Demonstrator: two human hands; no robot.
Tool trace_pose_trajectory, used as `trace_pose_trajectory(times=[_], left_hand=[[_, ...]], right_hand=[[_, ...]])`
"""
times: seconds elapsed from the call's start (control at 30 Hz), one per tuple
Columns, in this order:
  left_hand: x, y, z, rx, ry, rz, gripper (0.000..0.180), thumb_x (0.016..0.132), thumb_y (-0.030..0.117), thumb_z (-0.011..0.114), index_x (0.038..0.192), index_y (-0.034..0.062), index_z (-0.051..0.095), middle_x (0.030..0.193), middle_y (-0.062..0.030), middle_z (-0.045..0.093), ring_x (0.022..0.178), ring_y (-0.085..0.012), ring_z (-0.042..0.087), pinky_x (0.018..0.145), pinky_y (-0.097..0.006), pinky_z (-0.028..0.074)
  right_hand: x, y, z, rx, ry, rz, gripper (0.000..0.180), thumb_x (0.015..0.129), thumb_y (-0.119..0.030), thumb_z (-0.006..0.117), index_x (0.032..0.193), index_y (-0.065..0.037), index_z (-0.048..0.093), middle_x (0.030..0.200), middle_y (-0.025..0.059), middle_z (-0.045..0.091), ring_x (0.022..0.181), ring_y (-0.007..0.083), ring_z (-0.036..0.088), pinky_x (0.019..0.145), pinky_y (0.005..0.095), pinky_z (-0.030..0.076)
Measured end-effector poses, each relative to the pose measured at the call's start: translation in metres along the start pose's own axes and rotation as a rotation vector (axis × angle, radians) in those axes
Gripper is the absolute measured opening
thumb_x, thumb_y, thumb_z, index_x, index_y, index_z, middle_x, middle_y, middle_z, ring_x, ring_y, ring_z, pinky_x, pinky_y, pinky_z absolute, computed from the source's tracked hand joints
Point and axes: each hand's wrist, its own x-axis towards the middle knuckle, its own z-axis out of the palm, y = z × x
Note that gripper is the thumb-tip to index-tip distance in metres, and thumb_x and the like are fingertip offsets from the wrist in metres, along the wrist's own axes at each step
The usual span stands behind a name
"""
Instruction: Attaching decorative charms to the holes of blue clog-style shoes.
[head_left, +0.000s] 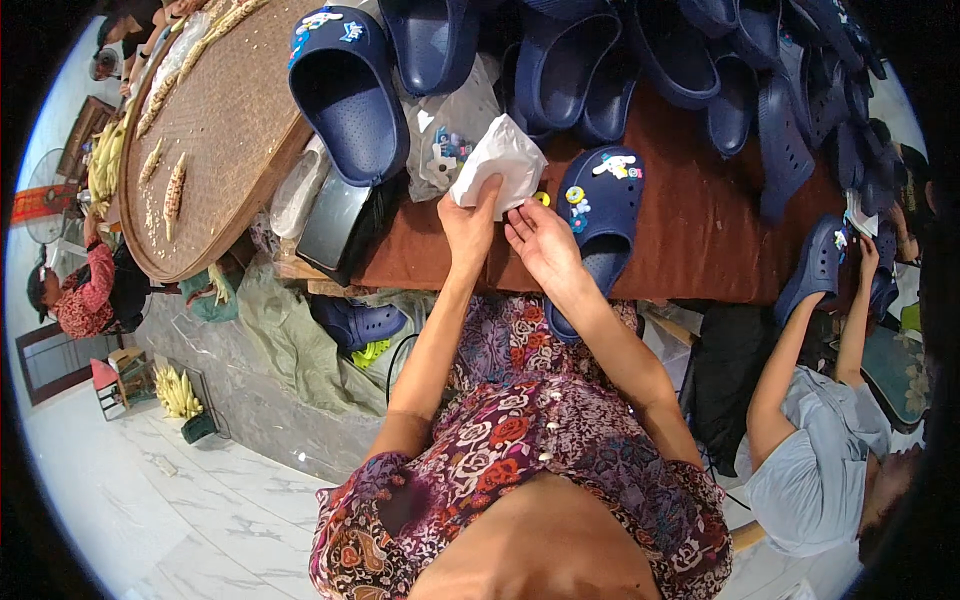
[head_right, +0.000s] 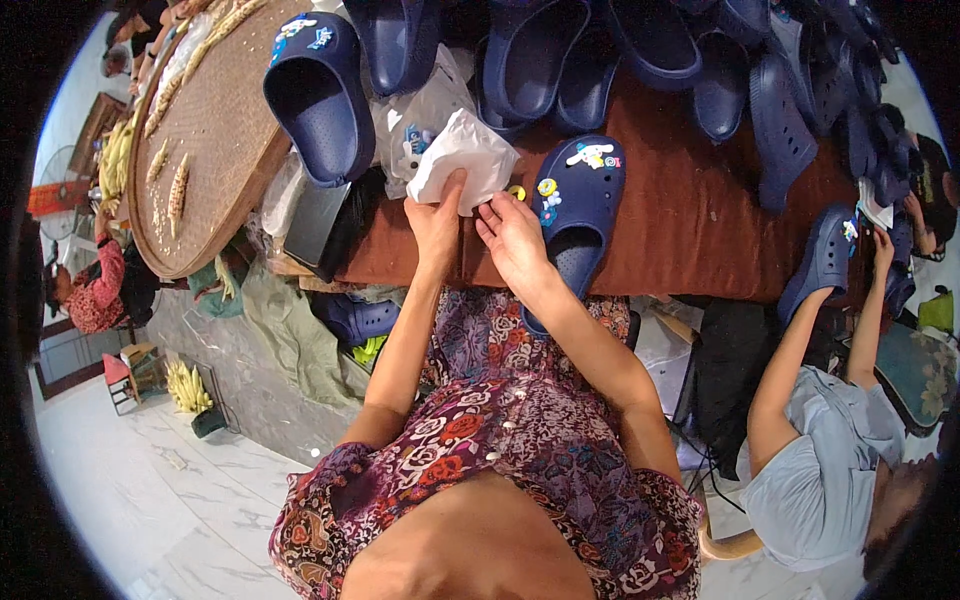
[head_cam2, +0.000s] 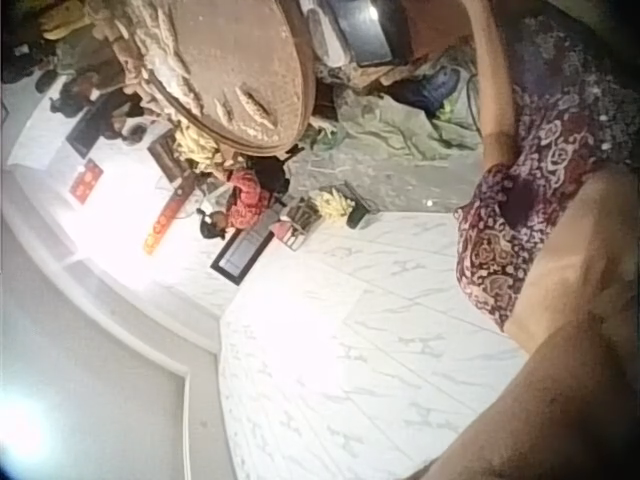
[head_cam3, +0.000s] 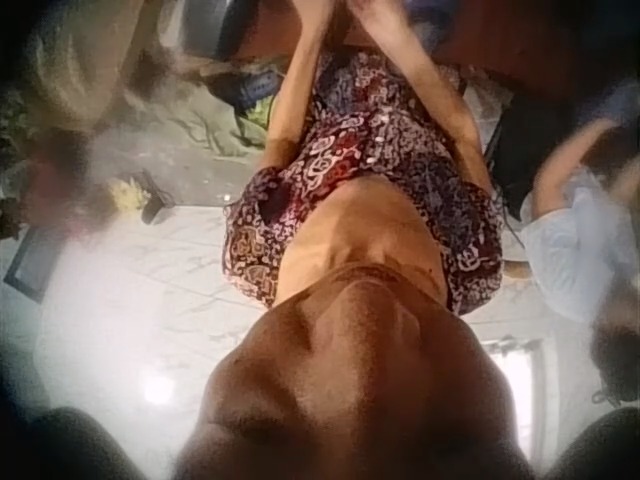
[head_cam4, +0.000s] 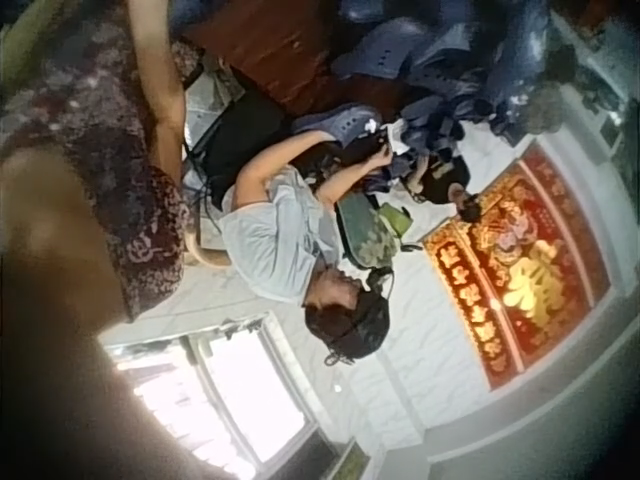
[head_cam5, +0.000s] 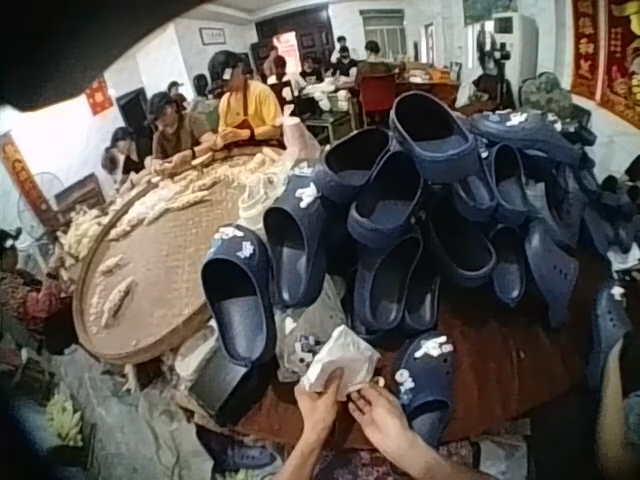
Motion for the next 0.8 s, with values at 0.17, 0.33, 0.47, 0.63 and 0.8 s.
trace_pose_trajectory(times=[0.17, 0.33, 0.47, 0.63, 0.8], left_hand=[[0.004, 0.004, -0.002, -0.001, 0.035, 0.028, 0.025, 0.084, 0.006, 0.076, 0.105, -0.0048, 0.068, 0.097, -0.0054, 0.071, 0.087, -0.0103, 0.062, 0.078, -0.026, 0.05], [0.007, 0.009, -0.003, 0.014, 0.111, 0.125, 0.028, 0.082, 0.01, 0.08, 0.102, -0.0046, 0.067, 0.098, -0.0056, 0.07, 0.087, -0.0127, 0.062, 0.078, -0.028, 0.05], [0.01, 0.018, 0.003, -0.019, 0.177, 0.158, 0.027, 0.082, 0.009, 0.08, 0.101, -0.0042, 0.067, 0.097, -0.0051, 0.069, 0.087, -0.0124, 0.061, 0.078, -0.028, 0.049], [0.011, 0.009, 0.005, 0.012, 0.209, 0.208, 0.021, 0.084, 0.007, 0.077, 0.1, -0.0031, 0.068, 0.097, -0.0046, 0.069, 0.087, -0.0113, 0.06, 0.079, -0.026, 0.048], [0.012, 0.009, 0.007, -0.183, 0.227, 0.081, 0.032, 0.087, 0.012, 0.075, 0.113, -0.0034, 0.065, 0.109, -0.0071, 0.067, 0.098, -0.014, 0.061, 0.085, -0.029, 0.049]], right_hand=[[-0.001, 0.0, -0.001, 0.009, -0.017, -0.021, 0.019, 0.099, -0.014, 0.055, 0.116, -0.009, 0.054, 0.108, 0.0023, 0.059, 0.098, 0.0158, 0.057, 0.09, 0.034, 0.047], [0.0, 0.0, 0.002, 0.068, 0.014, -0.026, 0.012, 0.097, -0.009, 0.055, 0.109, -0.006, 0.055, 0.111, 0.0063, 0.058, 0.109, 0.0212, 0.055, 0.097, 0.0381, 0.046], [-0.008, -0.002, 0.01, 0.075, -0.016, -0.054, 0.027, 0.096, -0.005, 0.052, 0.122, -0.003, 0.045, 0.117, 0.0116, 0.054, 0.113, 0.0273, 0.054, 0.102, 0.0421, 0.044], [-0.016, -0.004, 0.014, 0.044, -0.015, -0.111, 0.05, 0.095, -0.001, 0.052, 0.14, 0.0, 0.03, 0.122, 0.0163, 0.051, 0.115, 0.0307, 0.053, 0.104, 0.0444, 0.043], [-0.026, -0.005, 0.012, -0.081, -0.009, -0.107, 0.063, 0.094, -0.003, 0.053, 0.149, 0.0, 0.021, 0.128, 0.0127, 0.05, 0.12, 0.0234, 0.05, 0.105, 0.0398, 0.039]])
